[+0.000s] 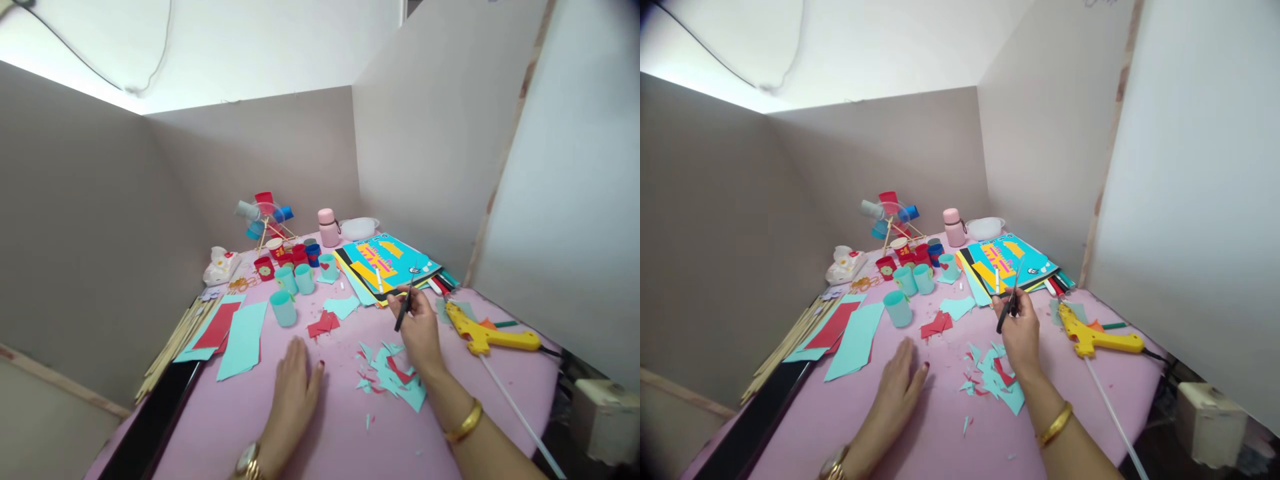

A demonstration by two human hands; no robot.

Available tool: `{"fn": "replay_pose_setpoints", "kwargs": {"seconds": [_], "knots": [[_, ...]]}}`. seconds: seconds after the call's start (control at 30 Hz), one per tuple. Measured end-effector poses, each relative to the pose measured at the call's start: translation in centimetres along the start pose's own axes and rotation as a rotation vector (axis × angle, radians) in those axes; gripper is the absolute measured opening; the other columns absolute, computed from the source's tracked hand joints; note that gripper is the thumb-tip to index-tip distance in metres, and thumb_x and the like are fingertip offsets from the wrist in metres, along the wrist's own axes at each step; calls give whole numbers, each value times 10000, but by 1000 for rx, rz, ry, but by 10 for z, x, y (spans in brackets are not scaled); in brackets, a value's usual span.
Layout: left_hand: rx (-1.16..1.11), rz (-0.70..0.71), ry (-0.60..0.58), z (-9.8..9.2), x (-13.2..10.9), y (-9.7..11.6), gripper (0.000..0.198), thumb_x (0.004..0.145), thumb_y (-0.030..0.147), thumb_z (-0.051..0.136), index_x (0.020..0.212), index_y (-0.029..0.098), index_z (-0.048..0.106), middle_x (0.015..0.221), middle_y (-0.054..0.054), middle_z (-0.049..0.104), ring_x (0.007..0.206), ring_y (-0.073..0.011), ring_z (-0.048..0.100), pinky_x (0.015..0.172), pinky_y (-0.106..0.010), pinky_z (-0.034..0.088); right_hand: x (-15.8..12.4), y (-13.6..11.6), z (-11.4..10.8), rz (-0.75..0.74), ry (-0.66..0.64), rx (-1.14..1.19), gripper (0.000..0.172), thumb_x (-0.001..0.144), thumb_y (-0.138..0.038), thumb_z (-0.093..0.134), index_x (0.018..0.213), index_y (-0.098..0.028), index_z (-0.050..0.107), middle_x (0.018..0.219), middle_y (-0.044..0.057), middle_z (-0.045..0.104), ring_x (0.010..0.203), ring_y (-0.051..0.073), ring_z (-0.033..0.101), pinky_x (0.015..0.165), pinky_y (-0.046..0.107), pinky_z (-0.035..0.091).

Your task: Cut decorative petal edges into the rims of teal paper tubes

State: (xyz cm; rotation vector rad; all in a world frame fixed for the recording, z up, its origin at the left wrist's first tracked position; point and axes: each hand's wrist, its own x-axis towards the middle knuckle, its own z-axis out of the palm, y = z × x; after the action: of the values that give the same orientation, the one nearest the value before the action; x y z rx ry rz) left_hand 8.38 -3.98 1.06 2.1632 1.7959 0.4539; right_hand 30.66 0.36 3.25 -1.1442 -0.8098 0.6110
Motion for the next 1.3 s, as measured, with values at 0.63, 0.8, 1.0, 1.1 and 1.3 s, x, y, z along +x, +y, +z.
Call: {"fn": "replay_pose_setpoints", "kwargs": {"seconds": [0.63,0.8,1.0,1.1,1.3], "knots": [[-61,267,-184,14,1,40,617,907,440,348,1441,138,283,1554,-91,191,1416,-193,152,1146,-372,221,-3,1,1,-5,-32,-5,359,739,-411,671,1006,-190,575,814,15,590,773,210,570,672,311,451],[-24,74,-32,20,10,26,672,916,357,254,1412,-89,166,1527,-297,98,1414,-322,41,1135,-571,115,-4,-3,2,1,-53,14,337,742,-411,667,989,-201,578,783,1,578,744,198,572,630,291,457],[-104,329,-198,22,0,45,598,906,428,377,1440,172,292,1547,-82,240,1412,-192,197,1138,-370,254,-7,-3,5,10,-68,14,350,733,-396,678,1001,-196,572,816,20,597,741,206,579,599,291,458],[-25,204,-115,17,-2,30,611,922,408,307,1448,103,247,1570,-127,134,1427,-211,93,1154,-397,190,-7,-3,6,9,-62,17,343,739,-390,672,1006,-199,571,824,15,592,761,203,574,623,291,458],[19,159,-115,31,12,40,704,908,402,315,1434,-41,164,1541,-255,59,1411,-328,-8,1130,-568,104,-11,-8,8,15,-98,20,320,741,-376,672,996,-209,575,801,-3,575,731,190,566,648,298,452]]}}
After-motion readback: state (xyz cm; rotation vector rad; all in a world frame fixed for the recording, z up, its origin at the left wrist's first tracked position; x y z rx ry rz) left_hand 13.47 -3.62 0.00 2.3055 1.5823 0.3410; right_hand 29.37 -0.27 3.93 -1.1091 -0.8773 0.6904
